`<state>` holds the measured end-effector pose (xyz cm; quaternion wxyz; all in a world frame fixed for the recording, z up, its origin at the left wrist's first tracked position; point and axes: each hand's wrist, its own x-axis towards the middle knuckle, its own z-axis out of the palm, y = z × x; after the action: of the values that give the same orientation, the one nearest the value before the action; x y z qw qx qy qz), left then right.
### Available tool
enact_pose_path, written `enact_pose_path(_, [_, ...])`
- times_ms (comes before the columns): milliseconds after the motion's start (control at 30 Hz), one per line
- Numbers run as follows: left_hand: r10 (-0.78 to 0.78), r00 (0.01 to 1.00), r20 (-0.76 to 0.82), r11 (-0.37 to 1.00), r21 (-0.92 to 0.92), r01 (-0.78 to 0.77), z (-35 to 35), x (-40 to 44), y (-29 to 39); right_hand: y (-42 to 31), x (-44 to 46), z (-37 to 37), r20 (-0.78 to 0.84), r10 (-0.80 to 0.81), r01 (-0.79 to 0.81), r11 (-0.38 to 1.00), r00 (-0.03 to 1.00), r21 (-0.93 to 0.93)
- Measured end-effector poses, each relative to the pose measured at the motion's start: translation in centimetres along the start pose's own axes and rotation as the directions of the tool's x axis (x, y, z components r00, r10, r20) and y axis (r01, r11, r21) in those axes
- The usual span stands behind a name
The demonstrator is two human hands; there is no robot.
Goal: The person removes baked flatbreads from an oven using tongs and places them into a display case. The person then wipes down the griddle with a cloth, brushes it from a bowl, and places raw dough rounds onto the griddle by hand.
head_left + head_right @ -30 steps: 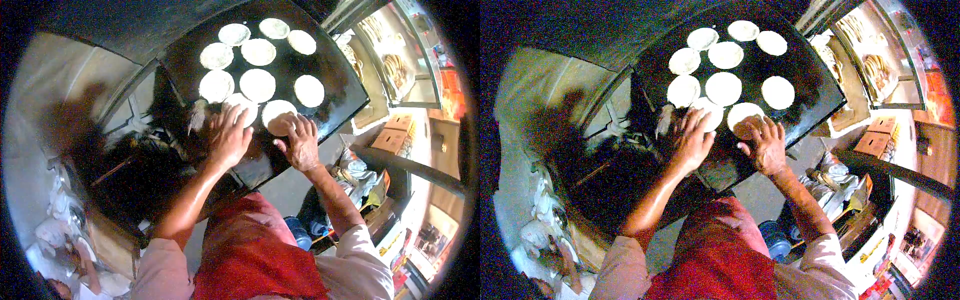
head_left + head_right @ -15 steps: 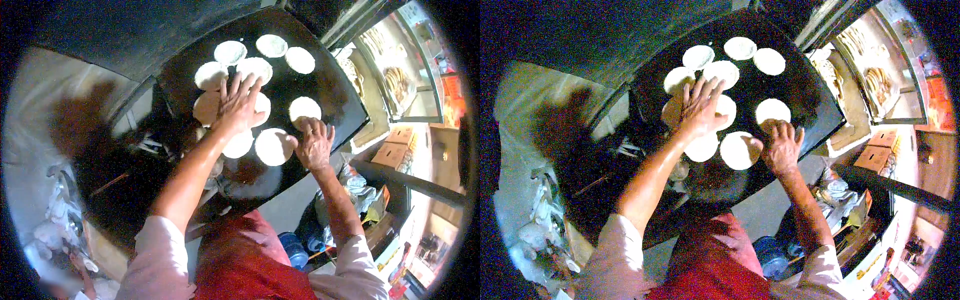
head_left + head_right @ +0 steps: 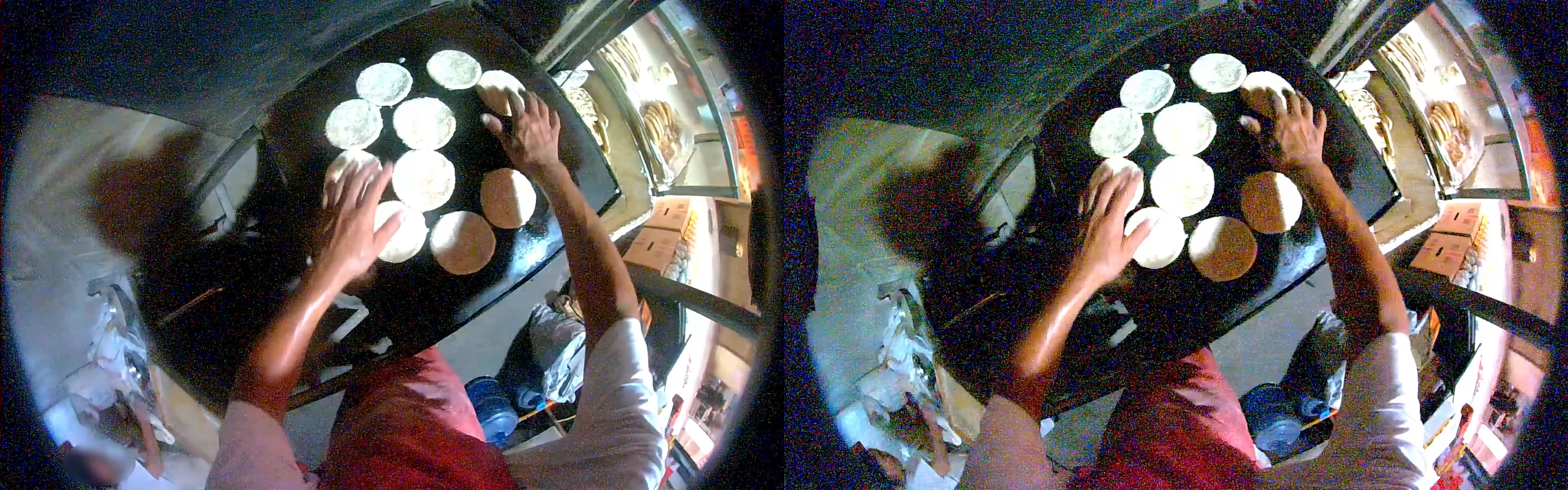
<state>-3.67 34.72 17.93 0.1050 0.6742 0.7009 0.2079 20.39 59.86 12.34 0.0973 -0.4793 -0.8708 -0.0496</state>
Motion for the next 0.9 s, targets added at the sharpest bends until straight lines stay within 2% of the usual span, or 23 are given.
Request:
enact_pose_path(67, [-0.024,0.997,0.075,1.0,-0.006,0.024,-1.3,-3.6,-0.1,-2.3,2.6,-0.2,-0.017,-0.063,0.063,0.998,0.998,0.021])
enact_pose_path(100, [-0.019,0.997,0.08,0.999,-0.028,0.022,-2.0,-5.0,-0.1,-3.5,3.9,0.0,0.053,-0.066,0.069,0.997,0.996,-0.042])
enact_pose_path(167, [-0.008,0.999,0.054,0.999,-0.044,0.01,-3.0,-7.6,0.0,-4.6,5.9,1.3,0.274,-0.19,0.186,0.982,0.943,0.042])
enact_pose_path(200, [-0.017,0.998,0.057,0.999,-0.04,0.02,-3.2,-8.6,-0.1,-4.4,6.7,4.0,0.256,-0.188,0.194,0.981,0.948,-0.001])
enact_pose_path(300, [-0.08,0.996,0.051,0.995,-0.052,0.082,-4.3,-11.5,0.0,-5.4,6.7,2.5,0.258,-0.15,0.157,0.988,0.954,-0.004])
enact_pose_path(333, [-0.111,0.992,0.064,0.99,-0.085,0.116,-5.1,-12.3,0.0,-5.5,5.8,0.2,0.223,-0.11,0.076,0.985,0.969,0.153])
enact_pose_path(367, [-0.138,0.988,0.068,0.983,-0.115,0.145,-5.9,-13.2,-0.3,-5.0,4.4,-0.1,0.087,0.009,-0.021,0.991,0.996,0.134])
enact_pose_path(433, [-0.139,0.985,0.103,0.985,-0.086,0.148,-6.3,-16.3,-1.2,-1.6,2.3,1.6,0.017,0.124,-0.125,0.987,0.992,0.098])
enact_pose_path(500, [-0.206,0.97,0.128,0.965,-0.139,0.224,-6.8,-18.9,-0.9,-2.1,1.5,0.1,0.181,0.111,-0.12,0.992,0.977,0.039])
enact_pose_path(533, [-0.204,0.969,0.141,0.964,-0.144,0.224,-7.2,-20.0,-0.7,-1.3,1.9,0.6,0.153,-0.013,-0.003,0.995,0.988,0.103])
enact_pose_path(567, [-0.205,0.964,0.172,0.968,-0.11,0.225,-7.5,-20.9,-0.6,2.0,2.7,5.1,0.086,-0.046,0.05,0.997,0.995,-0.051])
enact_pose_path(633, [-0.21,0.956,0.203,0.969,-0.083,0.231,-8.4,-23.7,-0.8,-2.1,1.7,-0.8,0.04,0.079,-0.085,0.984,0.996,0.156])
enact_pose_path(667, [-0.271,0.948,0.167,0.95,-0.112,0.291,-8.6,-25.7,-1.2,-2.3,-0.4,-2.0,-0.027,0.11,-0.102,0.974,0.994,0.204])
enact_pose_path(700, [-0.33,0.934,0.137,0.925,-0.148,0.349,-8.9,-27.8,-1.6,-0.1,-3.5,0.1,-0.091,0.038,-0.032,0.997,0.995,0.064])
enact_pose_path(733, [-0.33,0.934,0.138,0.922,-0.167,0.35,-9.5,-30.2,-2.0,-3.5,-7.3,-3.2,-0.213,0.111,-0.1,0.993,0.971,0.06])
enact_pose_path(767, [-0.408,0.907,0.102,0.888,-0.186,0.42,-10.0,-32.7,-2.4,-4.5,-10.6,-5.4,-0.051,0.123,-0.115,0.983,0.991,0.142])
enact_pose_path(800, [-0.489,0.87,0.061,0.848,-0.204,0.49,-10.4,-35.1,-3.1,-4.7,-13.6,-4.8,-0.008,0.113,-0.113,0.993,0.994,0.028])
enact_pose_path(833, [-0.497,0.866,0.052,0.842,-0.212,0.496,-10.6,-37.8,-4.1,-4.5,-15.1,-4.0,0.134,0.07,-0.069,0.998,0.988,-0.013])
enact_pose_path(867, [-0.546,0.837,-0.017,0.8,-0.307,0.516,-10.6,-40.9,-5.4,-3.9,-16.1,-3.6,0.21,0.174,-0.189,0.981,0.962,0.053])
enact_pose_path(900, [-0.601,0.793,-0.098,0.754,-0.398,0.523,-10.9,-43.7,-6.3,-6.4,-15.1,-5.8,0.283,0.253,-0.296,0.947,0.925,0.12])
